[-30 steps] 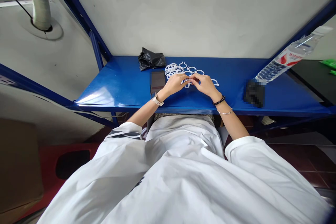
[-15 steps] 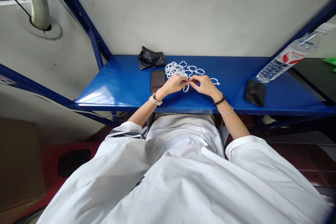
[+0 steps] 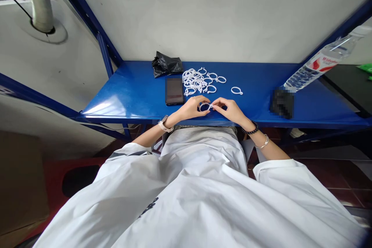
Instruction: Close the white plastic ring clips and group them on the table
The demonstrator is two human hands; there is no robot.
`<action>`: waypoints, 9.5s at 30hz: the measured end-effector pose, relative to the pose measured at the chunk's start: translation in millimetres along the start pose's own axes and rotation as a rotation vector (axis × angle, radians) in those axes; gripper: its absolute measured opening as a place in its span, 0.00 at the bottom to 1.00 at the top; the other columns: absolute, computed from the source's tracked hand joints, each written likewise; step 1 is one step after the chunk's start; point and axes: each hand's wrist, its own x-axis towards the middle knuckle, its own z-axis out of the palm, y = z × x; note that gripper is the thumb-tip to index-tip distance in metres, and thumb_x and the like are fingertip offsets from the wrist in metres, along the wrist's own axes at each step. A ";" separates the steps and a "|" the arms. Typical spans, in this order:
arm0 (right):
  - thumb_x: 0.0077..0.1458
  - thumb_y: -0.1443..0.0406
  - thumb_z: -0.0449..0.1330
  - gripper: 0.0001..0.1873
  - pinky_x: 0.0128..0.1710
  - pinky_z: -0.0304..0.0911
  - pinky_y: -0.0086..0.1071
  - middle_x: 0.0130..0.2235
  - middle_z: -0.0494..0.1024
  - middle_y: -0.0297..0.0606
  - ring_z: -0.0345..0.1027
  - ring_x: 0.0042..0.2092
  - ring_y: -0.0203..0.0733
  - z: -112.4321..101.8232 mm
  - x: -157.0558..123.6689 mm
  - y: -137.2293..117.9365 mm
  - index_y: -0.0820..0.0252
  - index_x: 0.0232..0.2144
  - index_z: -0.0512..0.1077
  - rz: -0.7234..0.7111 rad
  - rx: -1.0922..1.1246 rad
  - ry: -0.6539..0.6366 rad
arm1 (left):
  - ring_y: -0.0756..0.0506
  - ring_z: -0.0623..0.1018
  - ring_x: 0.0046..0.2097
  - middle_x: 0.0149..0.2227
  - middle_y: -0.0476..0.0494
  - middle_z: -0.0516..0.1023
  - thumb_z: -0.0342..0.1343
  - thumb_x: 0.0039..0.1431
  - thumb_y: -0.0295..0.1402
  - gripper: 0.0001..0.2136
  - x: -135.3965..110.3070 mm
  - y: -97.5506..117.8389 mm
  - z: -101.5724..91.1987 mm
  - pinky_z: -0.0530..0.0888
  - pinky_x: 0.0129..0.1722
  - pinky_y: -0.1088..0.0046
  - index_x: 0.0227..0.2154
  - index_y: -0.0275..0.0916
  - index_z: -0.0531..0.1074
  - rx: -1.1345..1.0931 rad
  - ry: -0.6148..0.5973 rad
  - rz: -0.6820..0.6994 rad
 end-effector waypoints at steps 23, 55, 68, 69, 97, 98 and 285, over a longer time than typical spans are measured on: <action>0.63 0.61 0.55 0.06 0.29 0.58 0.33 0.26 0.72 0.32 0.66 0.27 0.40 15.3 4.4 1.2 0.55 0.38 0.71 -0.108 -0.414 -0.006 | 0.41 0.78 0.51 0.50 0.36 0.78 0.58 0.62 0.35 0.14 -15.6 -8.2 5.7 0.76 0.51 0.64 0.48 0.37 0.73 0.106 0.106 0.013; 0.66 0.63 0.52 0.08 0.33 0.56 0.34 0.30 0.74 0.38 0.67 0.33 0.43 16.9 -1.2 -5.3 0.59 0.41 0.69 -0.153 -0.582 -0.035 | 0.41 0.77 0.51 0.49 0.35 0.77 0.54 0.66 0.35 0.12 -17.6 -5.7 8.4 0.76 0.52 0.61 0.49 0.36 0.73 0.257 0.095 0.071; 0.64 0.62 0.53 0.08 0.30 0.54 0.32 0.27 0.74 0.35 0.68 0.28 0.41 17.5 6.6 2.9 0.58 0.40 0.70 0.008 -0.492 0.011 | 0.42 0.77 0.50 0.47 0.38 0.78 0.58 0.63 0.35 0.13 -15.4 -9.1 7.9 0.76 0.50 0.65 0.47 0.37 0.71 0.186 0.121 -0.086; 0.63 0.63 0.54 0.07 0.30 0.54 0.31 0.27 0.75 0.34 0.68 0.28 0.41 17.0 8.2 3.7 0.58 0.40 0.71 0.027 -0.467 0.020 | 0.41 0.77 0.50 0.49 0.38 0.77 0.60 0.61 0.35 0.15 -15.5 -9.9 8.0 0.76 0.50 0.64 0.48 0.37 0.70 0.177 0.120 -0.091; 0.65 0.58 0.53 0.13 0.31 0.58 0.31 0.22 0.75 0.32 0.68 0.25 0.40 16.2 18.2 3.9 0.57 0.41 0.74 0.129 -0.237 0.073 | 0.44 0.79 0.48 0.48 0.37 0.78 0.61 0.60 0.34 0.22 -14.1 -19.9 8.9 0.78 0.45 0.68 0.56 0.36 0.65 0.022 0.216 -0.176; 0.65 0.58 0.53 0.13 0.31 0.58 0.31 0.23 0.76 0.32 0.69 0.25 0.40 16.6 18.6 4.1 0.57 0.41 0.74 0.130 -0.233 0.071 | 0.44 0.79 0.48 0.48 0.37 0.78 0.61 0.60 0.35 0.23 -14.2 -20.6 8.7 0.78 0.45 0.68 0.56 0.36 0.65 0.026 0.215 -0.173; 0.68 0.62 0.48 0.15 0.31 0.53 0.33 0.35 0.82 0.41 0.75 0.37 0.47 25.4 4.5 -10.6 0.59 0.46 0.72 -0.027 -0.689 -0.019 | 0.53 0.65 0.23 0.24 0.56 0.66 0.66 0.51 0.42 0.23 -15.5 -3.8 4.4 0.62 0.24 0.77 0.34 0.42 0.55 -0.124 0.170 -0.121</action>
